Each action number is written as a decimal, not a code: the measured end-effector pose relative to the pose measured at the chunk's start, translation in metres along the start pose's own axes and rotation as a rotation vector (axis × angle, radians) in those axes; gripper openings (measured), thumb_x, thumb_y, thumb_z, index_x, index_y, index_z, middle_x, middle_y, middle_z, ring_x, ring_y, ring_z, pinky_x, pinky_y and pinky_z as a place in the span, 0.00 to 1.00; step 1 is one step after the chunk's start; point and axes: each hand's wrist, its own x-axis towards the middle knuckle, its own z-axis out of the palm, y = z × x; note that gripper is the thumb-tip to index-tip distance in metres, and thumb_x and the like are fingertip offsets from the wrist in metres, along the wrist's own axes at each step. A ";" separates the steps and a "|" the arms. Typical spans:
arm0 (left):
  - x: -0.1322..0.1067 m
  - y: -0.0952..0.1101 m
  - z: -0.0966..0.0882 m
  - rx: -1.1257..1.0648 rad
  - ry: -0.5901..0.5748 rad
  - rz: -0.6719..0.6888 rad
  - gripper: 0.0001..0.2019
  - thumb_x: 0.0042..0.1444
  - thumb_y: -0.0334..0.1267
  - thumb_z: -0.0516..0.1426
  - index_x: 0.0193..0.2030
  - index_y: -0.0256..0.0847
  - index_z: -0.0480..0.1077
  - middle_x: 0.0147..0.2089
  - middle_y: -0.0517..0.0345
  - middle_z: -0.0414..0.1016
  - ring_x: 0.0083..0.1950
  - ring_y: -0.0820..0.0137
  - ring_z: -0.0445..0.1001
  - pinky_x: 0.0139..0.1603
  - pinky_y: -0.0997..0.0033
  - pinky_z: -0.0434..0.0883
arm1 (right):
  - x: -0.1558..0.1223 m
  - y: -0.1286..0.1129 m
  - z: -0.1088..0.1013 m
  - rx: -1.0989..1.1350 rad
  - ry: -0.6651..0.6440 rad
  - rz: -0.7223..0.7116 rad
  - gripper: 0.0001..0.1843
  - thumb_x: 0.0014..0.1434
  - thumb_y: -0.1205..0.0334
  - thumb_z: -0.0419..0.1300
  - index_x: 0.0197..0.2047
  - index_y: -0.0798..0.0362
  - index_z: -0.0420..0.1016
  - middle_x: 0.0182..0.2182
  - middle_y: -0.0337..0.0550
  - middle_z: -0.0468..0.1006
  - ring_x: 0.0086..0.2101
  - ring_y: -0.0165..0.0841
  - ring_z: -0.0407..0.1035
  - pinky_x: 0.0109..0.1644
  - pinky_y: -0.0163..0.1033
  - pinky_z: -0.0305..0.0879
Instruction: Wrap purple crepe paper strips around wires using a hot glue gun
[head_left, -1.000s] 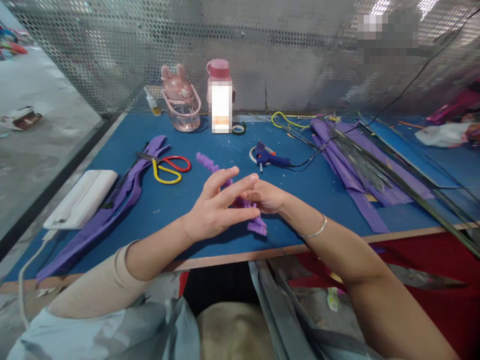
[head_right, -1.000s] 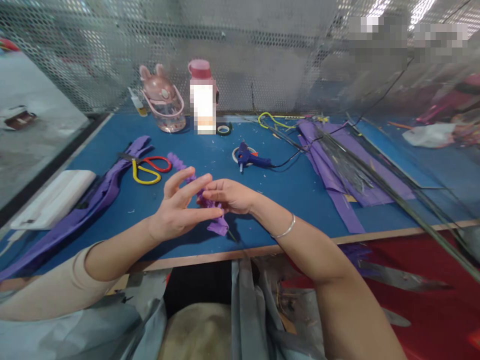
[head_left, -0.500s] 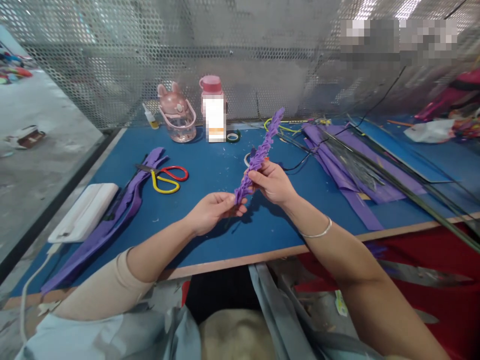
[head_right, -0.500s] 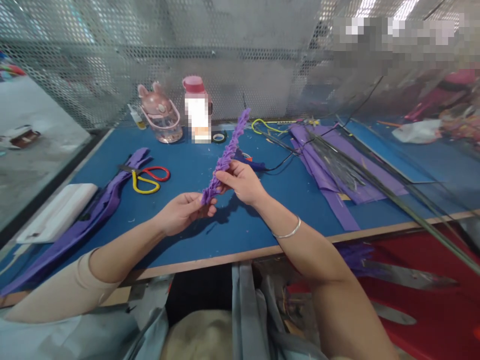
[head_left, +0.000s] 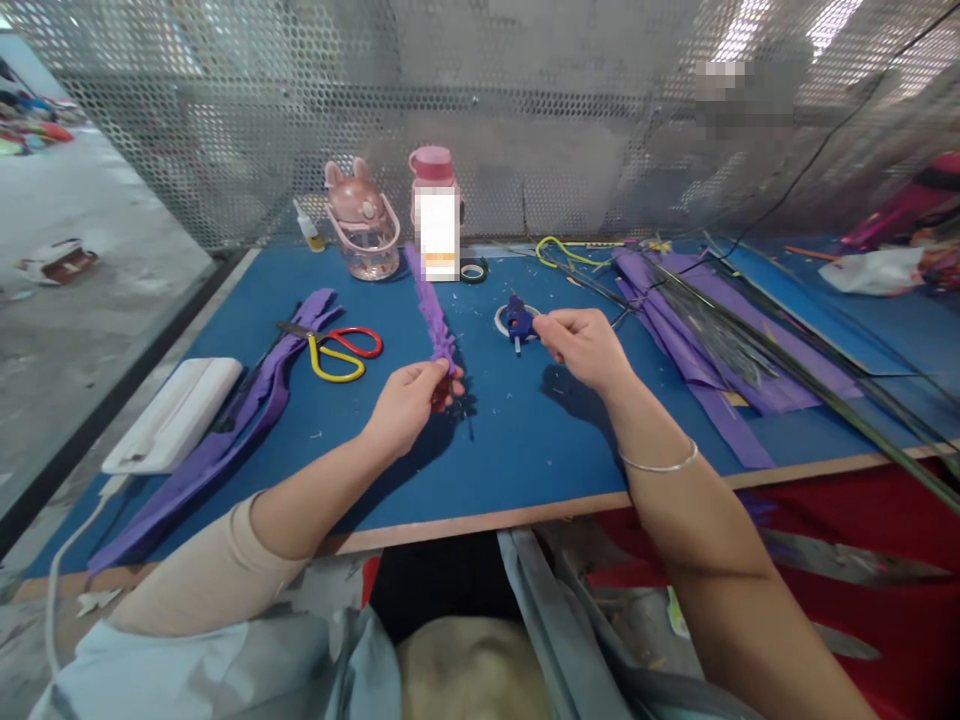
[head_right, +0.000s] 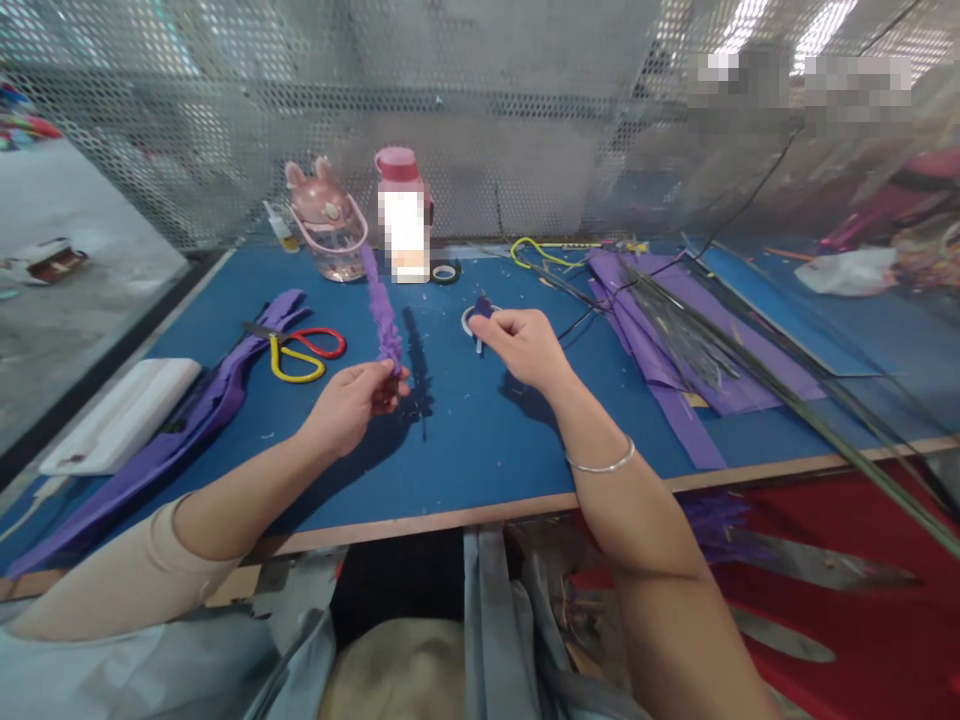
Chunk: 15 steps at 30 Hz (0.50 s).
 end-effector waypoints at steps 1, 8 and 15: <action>0.002 -0.001 -0.004 0.176 -0.007 -0.004 0.20 0.58 0.51 0.52 0.30 0.36 0.74 0.25 0.54 0.75 0.23 0.73 0.69 0.25 0.73 0.64 | -0.001 -0.001 0.001 0.170 -0.080 0.032 0.32 0.56 0.33 0.55 0.18 0.53 0.63 0.14 0.33 0.61 0.17 0.23 0.54 0.20 0.33 0.50; -0.003 0.005 -0.016 0.805 0.142 0.457 0.16 0.58 0.51 0.57 0.34 0.40 0.78 0.31 0.52 0.78 0.33 0.67 0.75 0.34 0.70 0.68 | -0.014 -0.009 0.018 0.609 -0.595 0.195 0.25 0.63 0.45 0.56 0.50 0.58 0.74 0.18 0.36 0.73 0.15 0.23 0.60 0.17 0.30 0.53; -0.012 0.011 -0.004 0.340 0.021 0.514 0.16 0.59 0.46 0.59 0.48 0.39 0.77 0.38 0.53 0.82 0.37 0.69 0.78 0.43 0.71 0.73 | -0.025 -0.014 0.042 0.596 -0.765 0.221 0.31 0.63 0.51 0.58 0.63 0.59 0.63 0.20 0.34 0.75 0.16 0.22 0.60 0.20 0.28 0.55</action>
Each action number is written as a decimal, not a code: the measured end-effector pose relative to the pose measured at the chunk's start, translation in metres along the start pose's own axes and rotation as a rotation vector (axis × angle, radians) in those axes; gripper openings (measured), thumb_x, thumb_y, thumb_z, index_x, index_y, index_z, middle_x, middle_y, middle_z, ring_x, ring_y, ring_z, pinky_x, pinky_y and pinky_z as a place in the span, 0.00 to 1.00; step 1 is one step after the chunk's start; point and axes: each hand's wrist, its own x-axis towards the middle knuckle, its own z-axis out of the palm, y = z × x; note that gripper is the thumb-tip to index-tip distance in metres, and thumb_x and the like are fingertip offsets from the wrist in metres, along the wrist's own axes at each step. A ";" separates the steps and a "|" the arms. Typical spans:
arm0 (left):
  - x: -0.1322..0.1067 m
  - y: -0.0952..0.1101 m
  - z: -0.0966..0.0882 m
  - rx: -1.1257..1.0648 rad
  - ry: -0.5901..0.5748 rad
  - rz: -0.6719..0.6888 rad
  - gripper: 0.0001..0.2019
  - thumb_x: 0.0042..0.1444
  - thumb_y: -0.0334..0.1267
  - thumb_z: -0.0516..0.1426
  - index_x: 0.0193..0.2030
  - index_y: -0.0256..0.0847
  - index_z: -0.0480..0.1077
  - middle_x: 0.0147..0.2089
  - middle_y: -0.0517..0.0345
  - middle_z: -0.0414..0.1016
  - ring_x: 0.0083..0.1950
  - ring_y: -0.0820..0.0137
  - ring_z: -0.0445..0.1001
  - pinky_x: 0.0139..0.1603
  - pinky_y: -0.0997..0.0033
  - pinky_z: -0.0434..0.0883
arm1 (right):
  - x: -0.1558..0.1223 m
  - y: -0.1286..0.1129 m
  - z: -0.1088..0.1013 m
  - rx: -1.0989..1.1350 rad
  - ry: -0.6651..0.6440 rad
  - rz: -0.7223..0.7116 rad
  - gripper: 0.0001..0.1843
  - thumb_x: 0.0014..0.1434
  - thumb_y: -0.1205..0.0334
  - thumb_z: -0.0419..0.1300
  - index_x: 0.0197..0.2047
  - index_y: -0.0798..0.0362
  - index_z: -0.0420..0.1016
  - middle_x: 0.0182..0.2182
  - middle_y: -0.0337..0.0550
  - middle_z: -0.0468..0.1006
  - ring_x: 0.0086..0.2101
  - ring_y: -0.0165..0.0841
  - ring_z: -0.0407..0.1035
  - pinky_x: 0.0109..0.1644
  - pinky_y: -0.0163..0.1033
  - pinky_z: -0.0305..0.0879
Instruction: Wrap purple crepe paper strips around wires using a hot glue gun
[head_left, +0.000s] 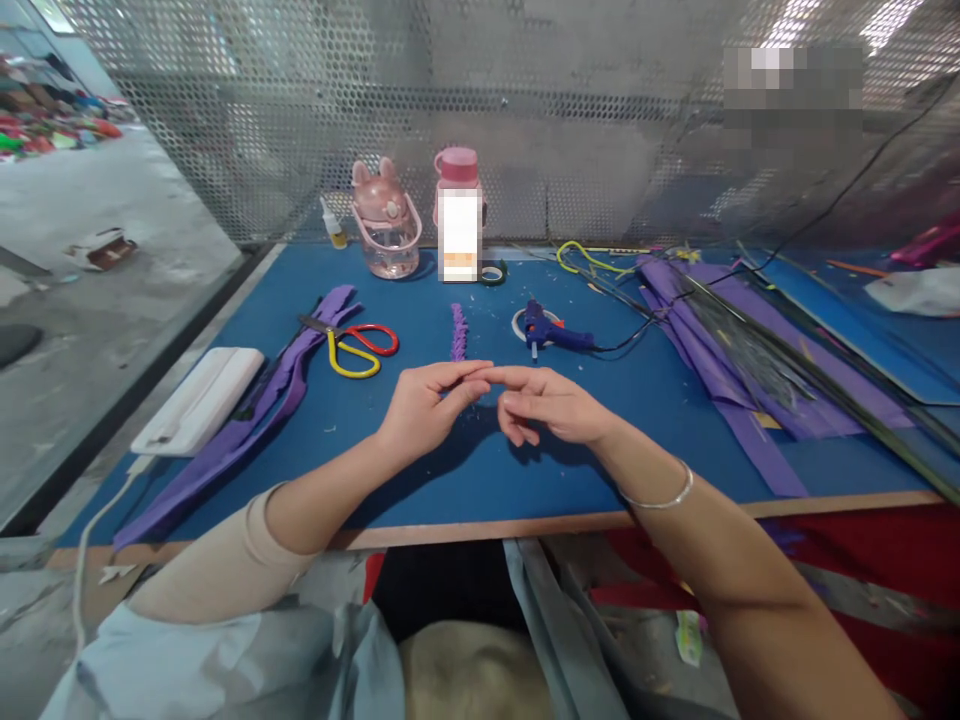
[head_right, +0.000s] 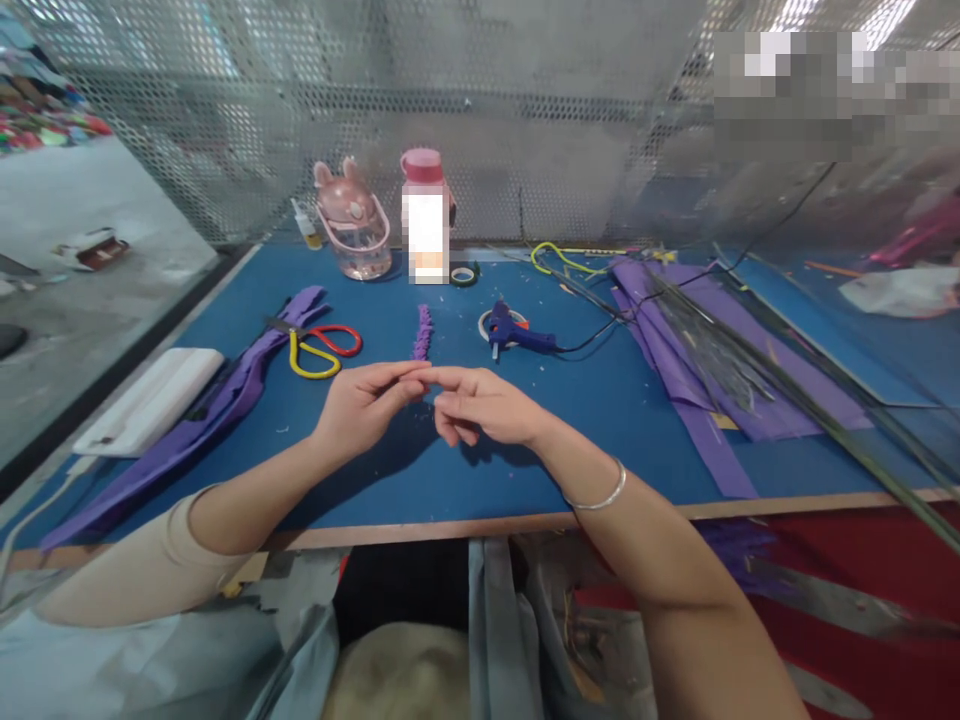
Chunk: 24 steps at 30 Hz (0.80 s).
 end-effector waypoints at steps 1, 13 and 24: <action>0.000 -0.001 0.000 -0.023 0.013 -0.021 0.15 0.61 0.45 0.57 0.48 0.39 0.78 0.36 0.54 0.82 0.35 0.70 0.78 0.41 0.72 0.74 | 0.001 0.001 0.003 0.018 -0.014 0.000 0.33 0.62 0.52 0.59 0.66 0.59 0.59 0.21 0.34 0.76 0.16 0.22 0.60 0.20 0.28 0.55; 0.015 0.000 0.000 -0.596 0.273 -0.439 0.21 0.49 0.56 0.62 0.31 0.37 0.74 0.22 0.60 0.75 0.20 0.76 0.70 0.22 0.78 0.68 | -0.002 0.008 0.039 -0.476 -0.043 -0.126 0.46 0.59 0.73 0.54 0.74 0.48 0.34 0.28 0.34 0.77 0.24 0.24 0.68 0.29 0.29 0.64; 0.019 -0.017 -0.013 -0.636 0.108 -0.393 0.20 0.52 0.53 0.63 0.44 0.39 0.75 0.24 0.64 0.71 0.20 0.80 0.65 0.19 0.81 0.65 | 0.004 0.016 0.023 -0.117 0.049 -0.141 0.38 0.63 0.63 0.57 0.71 0.47 0.44 0.30 0.35 0.75 0.23 0.23 0.66 0.29 0.31 0.67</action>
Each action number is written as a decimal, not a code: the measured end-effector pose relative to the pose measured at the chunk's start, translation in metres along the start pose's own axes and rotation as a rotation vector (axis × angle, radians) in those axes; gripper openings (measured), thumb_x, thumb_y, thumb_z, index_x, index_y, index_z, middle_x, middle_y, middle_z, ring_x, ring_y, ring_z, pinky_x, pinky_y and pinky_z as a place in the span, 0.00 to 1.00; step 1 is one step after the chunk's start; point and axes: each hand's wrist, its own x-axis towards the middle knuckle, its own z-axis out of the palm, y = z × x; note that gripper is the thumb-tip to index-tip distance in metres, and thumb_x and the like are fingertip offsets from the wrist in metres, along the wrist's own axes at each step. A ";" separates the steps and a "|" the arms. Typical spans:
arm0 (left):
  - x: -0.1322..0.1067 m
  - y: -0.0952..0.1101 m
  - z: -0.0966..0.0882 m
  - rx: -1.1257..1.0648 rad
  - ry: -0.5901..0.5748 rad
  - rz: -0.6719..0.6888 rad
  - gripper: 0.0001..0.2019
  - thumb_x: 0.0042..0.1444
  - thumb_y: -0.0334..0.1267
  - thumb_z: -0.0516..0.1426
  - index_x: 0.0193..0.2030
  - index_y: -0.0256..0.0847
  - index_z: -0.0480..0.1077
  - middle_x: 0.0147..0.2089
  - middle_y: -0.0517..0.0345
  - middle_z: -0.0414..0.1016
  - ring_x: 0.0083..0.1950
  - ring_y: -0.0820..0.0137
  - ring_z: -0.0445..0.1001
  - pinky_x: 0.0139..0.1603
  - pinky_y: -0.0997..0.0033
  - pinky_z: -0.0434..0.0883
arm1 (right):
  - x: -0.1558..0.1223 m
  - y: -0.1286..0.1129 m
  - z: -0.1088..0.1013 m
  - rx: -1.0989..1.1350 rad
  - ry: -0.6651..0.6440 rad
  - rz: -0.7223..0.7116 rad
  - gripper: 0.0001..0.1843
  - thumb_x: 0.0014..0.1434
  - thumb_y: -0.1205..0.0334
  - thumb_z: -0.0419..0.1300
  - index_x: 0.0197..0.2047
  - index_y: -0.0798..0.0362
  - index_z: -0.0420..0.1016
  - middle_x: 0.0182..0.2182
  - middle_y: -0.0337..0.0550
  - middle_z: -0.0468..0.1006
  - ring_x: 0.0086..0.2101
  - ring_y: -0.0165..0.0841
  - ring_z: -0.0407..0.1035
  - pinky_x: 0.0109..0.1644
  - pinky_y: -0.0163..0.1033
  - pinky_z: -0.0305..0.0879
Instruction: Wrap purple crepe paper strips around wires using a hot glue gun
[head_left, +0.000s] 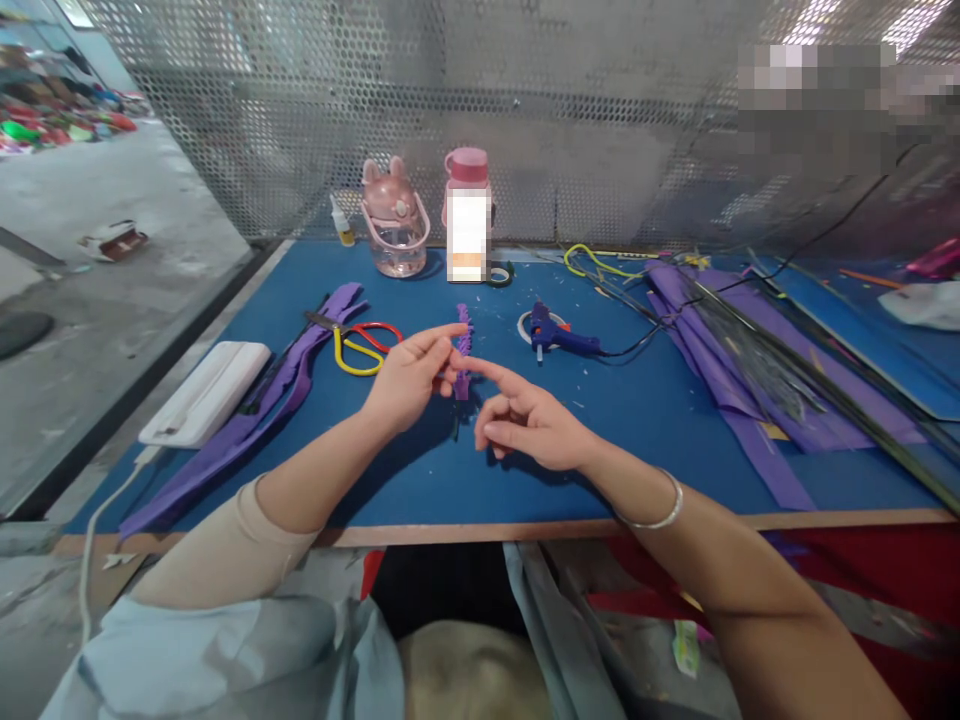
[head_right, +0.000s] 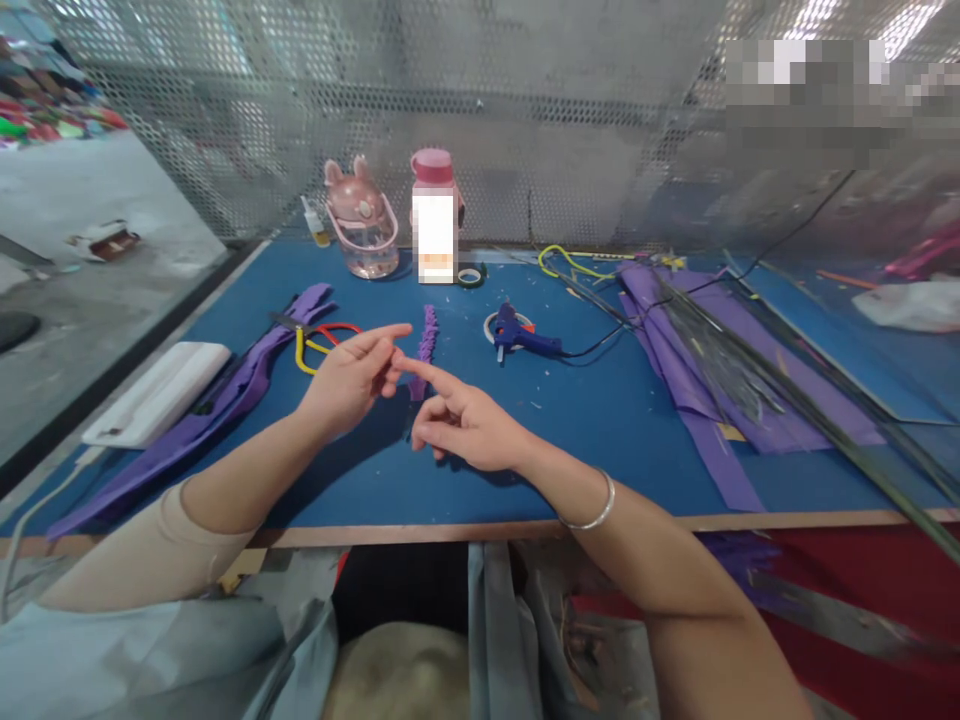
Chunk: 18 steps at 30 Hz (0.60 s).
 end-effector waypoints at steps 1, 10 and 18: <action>-0.004 -0.001 0.005 -0.060 -0.054 -0.013 0.22 0.51 0.54 0.63 0.47 0.40 0.75 0.27 0.64 0.72 0.22 0.79 0.67 0.20 0.80 0.66 | 0.001 0.002 0.000 -0.038 0.019 -0.008 0.40 0.62 0.64 0.57 0.72 0.47 0.43 0.30 0.35 0.75 0.23 0.23 0.66 0.29 0.31 0.67; -0.018 -0.005 0.021 -0.146 0.026 -0.011 0.21 0.45 0.50 0.68 0.38 0.34 0.76 0.25 0.60 0.75 0.25 0.79 0.72 0.26 0.82 0.71 | 0.003 0.001 0.007 -0.625 0.039 -0.016 0.48 0.58 0.69 0.59 0.73 0.49 0.34 0.33 0.38 0.78 0.23 0.25 0.66 0.28 0.32 0.63; -0.016 0.000 0.020 -0.294 -0.076 -0.067 0.16 0.48 0.45 0.68 0.38 0.35 0.76 0.24 0.61 0.75 0.24 0.79 0.72 0.26 0.82 0.72 | 0.000 -0.002 0.001 0.126 -0.124 0.018 0.48 0.60 0.62 0.61 0.72 0.43 0.32 0.35 0.38 0.78 0.27 0.25 0.72 0.30 0.32 0.69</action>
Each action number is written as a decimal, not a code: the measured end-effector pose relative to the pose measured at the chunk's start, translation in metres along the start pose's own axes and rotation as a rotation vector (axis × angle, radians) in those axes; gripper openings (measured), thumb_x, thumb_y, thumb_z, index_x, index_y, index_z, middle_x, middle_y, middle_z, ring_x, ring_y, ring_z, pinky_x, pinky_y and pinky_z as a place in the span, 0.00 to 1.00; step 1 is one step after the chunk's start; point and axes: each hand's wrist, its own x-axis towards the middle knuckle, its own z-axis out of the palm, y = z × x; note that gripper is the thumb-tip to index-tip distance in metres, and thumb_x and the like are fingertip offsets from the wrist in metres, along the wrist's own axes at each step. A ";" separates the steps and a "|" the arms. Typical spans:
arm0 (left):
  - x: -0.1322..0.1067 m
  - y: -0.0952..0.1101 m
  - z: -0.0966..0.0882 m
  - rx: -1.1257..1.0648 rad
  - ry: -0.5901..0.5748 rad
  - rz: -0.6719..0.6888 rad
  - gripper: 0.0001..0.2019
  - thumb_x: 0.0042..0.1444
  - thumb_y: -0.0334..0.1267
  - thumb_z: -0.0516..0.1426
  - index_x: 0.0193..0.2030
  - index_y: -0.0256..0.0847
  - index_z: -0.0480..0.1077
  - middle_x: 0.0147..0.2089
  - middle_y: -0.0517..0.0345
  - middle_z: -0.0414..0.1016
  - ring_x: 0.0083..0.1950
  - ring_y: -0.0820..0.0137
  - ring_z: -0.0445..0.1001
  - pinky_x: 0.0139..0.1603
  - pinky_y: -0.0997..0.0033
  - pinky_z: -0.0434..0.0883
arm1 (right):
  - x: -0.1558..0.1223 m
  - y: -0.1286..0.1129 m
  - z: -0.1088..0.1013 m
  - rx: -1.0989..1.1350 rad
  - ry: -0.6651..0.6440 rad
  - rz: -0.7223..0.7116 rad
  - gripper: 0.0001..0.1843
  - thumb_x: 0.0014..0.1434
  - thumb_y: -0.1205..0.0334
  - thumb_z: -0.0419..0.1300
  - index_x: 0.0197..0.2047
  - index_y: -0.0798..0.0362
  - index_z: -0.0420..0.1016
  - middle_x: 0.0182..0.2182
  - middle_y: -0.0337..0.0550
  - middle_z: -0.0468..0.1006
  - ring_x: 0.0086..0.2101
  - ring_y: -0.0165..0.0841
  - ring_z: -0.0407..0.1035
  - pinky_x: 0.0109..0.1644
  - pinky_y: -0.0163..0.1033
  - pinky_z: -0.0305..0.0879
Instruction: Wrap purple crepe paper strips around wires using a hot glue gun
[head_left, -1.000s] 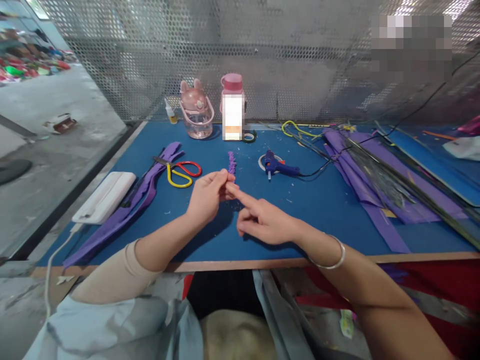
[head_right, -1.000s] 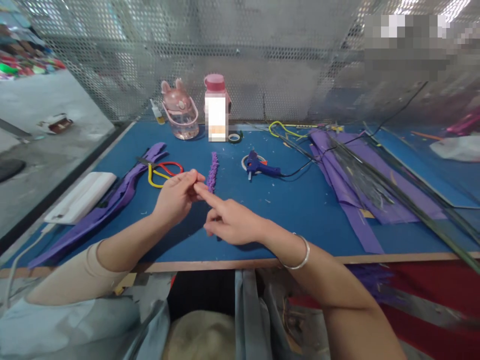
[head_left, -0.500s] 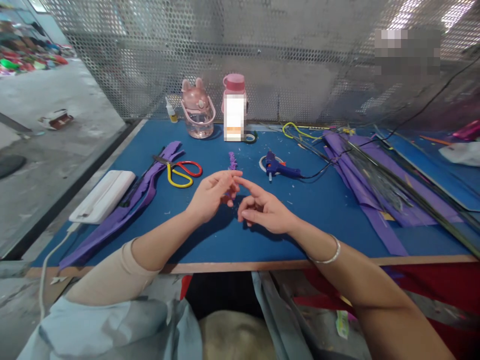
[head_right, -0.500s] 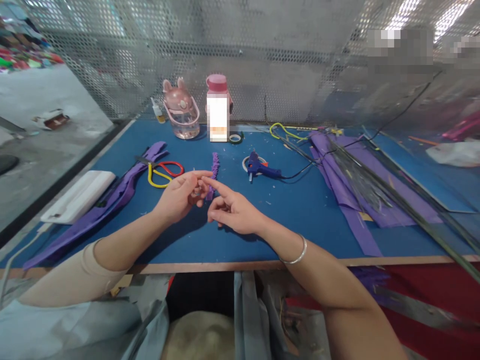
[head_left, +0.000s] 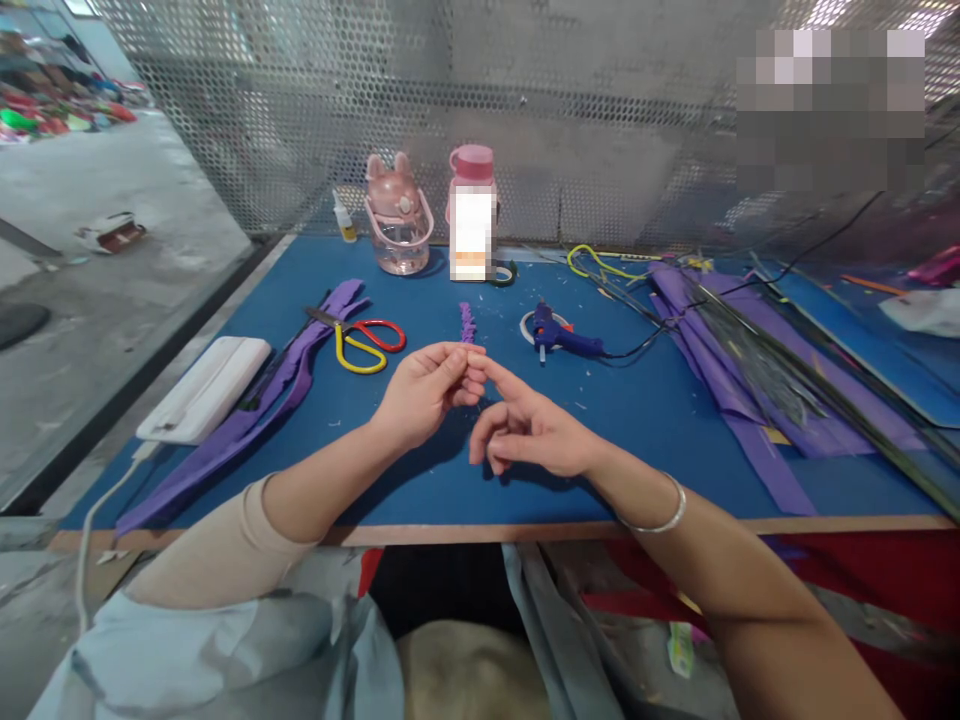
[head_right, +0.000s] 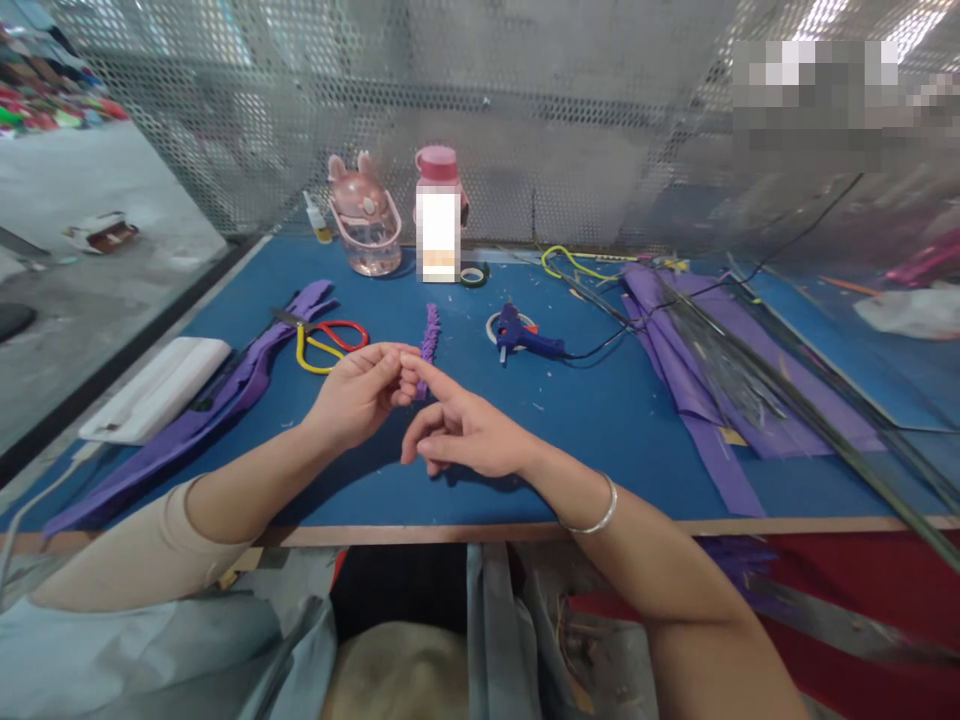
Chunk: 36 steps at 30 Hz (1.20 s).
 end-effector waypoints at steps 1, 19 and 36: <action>0.000 0.000 -0.001 0.002 -0.012 0.005 0.16 0.48 0.44 0.68 0.39 0.36 0.77 0.25 0.60 0.75 0.25 0.79 0.73 0.28 0.81 0.73 | 0.000 -0.001 -0.002 0.087 -0.015 0.014 0.47 0.60 0.60 0.61 0.72 0.43 0.34 0.35 0.38 0.79 0.26 0.25 0.73 0.29 0.31 0.69; -0.004 0.002 0.004 0.299 0.108 0.086 0.19 0.51 0.52 0.63 0.38 0.36 0.74 0.28 0.58 0.76 0.28 0.75 0.75 0.31 0.76 0.75 | 0.002 0.003 0.009 -0.355 0.129 0.021 0.48 0.58 0.70 0.60 0.73 0.47 0.37 0.32 0.37 0.77 0.27 0.26 0.69 0.32 0.33 0.68; 0.010 0.006 -0.034 1.954 0.326 0.313 0.20 0.61 0.38 0.54 0.59 0.39 0.68 0.66 0.37 0.62 0.67 0.44 0.58 0.61 0.39 0.54 | 0.009 0.005 -0.008 0.097 0.414 -0.069 0.25 0.61 0.45 0.60 0.23 0.52 0.56 0.15 0.29 0.61 0.16 0.21 0.57 0.20 0.29 0.54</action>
